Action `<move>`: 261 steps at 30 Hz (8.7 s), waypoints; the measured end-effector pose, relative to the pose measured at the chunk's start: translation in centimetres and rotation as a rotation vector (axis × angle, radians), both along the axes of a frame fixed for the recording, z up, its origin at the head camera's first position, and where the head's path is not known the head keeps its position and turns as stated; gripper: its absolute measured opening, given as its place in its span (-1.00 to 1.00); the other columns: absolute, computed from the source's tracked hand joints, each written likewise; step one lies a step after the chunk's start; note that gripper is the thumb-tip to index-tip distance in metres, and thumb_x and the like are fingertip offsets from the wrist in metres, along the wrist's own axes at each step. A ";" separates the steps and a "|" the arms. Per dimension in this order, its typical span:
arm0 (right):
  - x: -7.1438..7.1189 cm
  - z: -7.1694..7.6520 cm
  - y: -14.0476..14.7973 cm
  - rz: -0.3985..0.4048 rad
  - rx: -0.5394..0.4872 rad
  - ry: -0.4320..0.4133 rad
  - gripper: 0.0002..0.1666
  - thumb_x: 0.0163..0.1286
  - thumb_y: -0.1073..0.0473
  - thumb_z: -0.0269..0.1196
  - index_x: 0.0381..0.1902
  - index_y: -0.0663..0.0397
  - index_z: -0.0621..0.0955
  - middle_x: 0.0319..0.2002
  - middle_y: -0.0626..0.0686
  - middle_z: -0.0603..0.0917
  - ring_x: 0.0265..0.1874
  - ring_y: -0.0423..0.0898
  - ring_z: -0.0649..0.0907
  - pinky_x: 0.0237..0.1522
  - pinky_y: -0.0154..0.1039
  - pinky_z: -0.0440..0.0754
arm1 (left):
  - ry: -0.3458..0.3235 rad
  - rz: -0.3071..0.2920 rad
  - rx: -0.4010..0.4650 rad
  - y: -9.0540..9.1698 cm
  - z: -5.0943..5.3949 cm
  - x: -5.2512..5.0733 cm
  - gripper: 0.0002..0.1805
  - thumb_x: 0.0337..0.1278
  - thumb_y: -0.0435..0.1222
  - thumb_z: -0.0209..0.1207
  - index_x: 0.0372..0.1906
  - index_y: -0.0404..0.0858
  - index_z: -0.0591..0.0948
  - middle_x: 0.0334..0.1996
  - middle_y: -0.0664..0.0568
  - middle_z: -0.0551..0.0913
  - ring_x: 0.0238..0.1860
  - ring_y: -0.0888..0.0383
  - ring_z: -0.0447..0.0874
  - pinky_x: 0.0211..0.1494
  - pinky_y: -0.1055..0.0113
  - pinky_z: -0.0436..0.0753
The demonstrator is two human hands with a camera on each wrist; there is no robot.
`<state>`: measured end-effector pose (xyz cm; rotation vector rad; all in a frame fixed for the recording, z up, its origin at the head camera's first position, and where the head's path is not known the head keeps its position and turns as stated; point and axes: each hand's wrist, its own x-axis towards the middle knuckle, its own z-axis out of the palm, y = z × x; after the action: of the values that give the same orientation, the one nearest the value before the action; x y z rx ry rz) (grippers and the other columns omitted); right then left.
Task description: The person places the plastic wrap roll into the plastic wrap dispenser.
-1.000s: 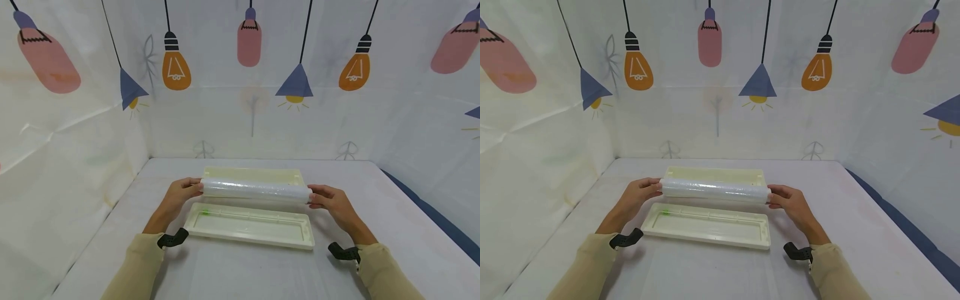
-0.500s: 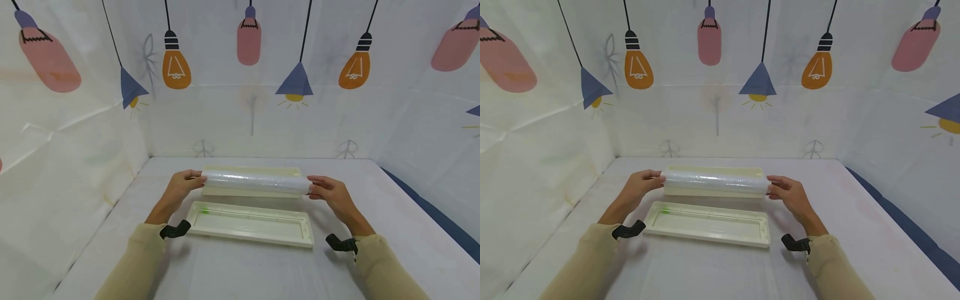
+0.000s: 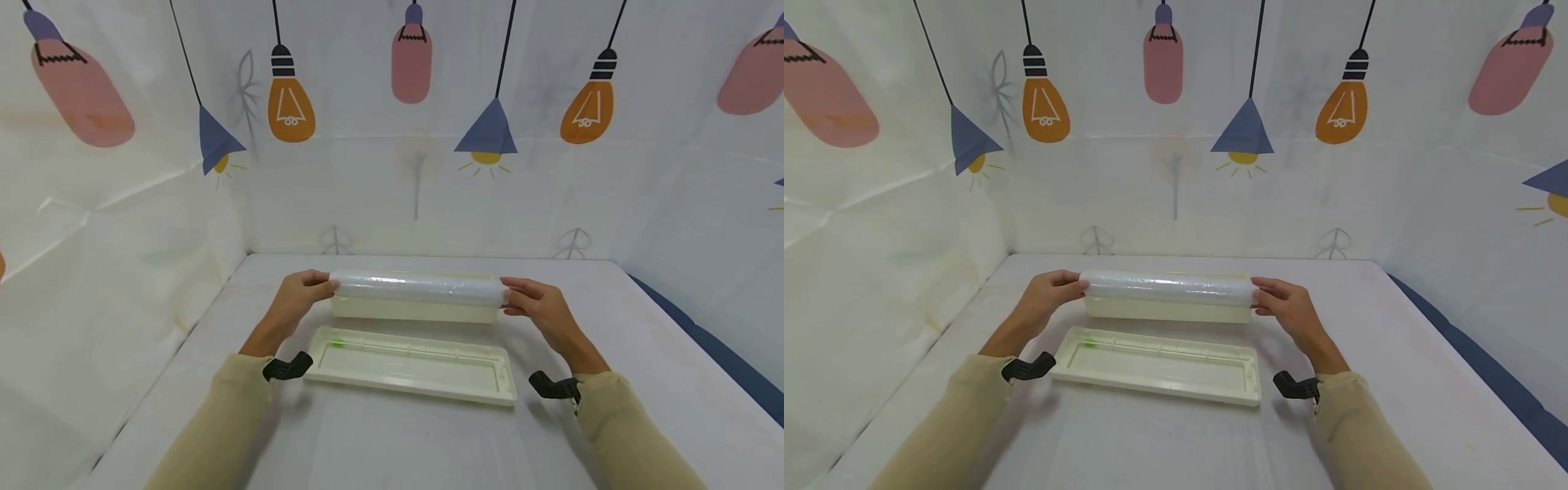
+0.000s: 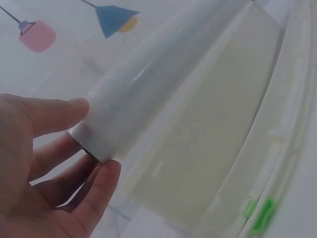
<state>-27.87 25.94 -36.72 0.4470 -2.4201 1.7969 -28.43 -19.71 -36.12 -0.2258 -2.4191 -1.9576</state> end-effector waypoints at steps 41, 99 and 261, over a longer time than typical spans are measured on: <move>-2.6 1.0 -0.7 -0.048 0.151 -0.046 -0.29 0.43 0.06 0.33 0.41 0.27 0.40 0.27 0.40 0.49 0.03 0.22 0.67 0.01 -0.07 0.69 | -0.050 -0.044 -0.051 -0.2 0.7 -2.9 -0.39 0.30 -0.28 0.30 0.40 -0.32 0.43 0.29 -0.24 0.47 0.19 -0.11 0.56 0.35 0.08 0.46; -3.6 0.7 -1.5 -0.101 0.257 -0.073 -0.34 0.42 0.09 0.34 0.38 0.22 0.45 0.34 0.34 0.45 0.35 0.23 0.42 0.36 0.26 0.29 | 0.069 -0.003 -0.270 -0.4 -0.3 -3.9 -0.48 0.34 -0.25 0.27 0.32 -0.37 0.52 0.25 -0.22 0.56 0.31 -0.12 0.45 0.36 -0.03 0.42; 3.4 -3.9 0.1 0.012 0.028 -0.056 -0.32 0.61 -0.04 0.05 0.47 0.29 0.32 0.36 0.33 0.41 0.14 0.21 0.59 -0.16 -0.03 0.74 | -0.118 0.057 -0.061 -0.9 -3.8 3.2 -0.20 0.37 0.17 0.11 0.47 -0.30 0.37 0.36 -0.21 0.43 0.27 -0.14 0.50 0.18 0.10 0.62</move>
<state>-24.49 26.07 -40.58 0.4207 -2.4879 1.8058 -25.28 -20.63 -39.94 -0.0424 -2.5293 -1.9280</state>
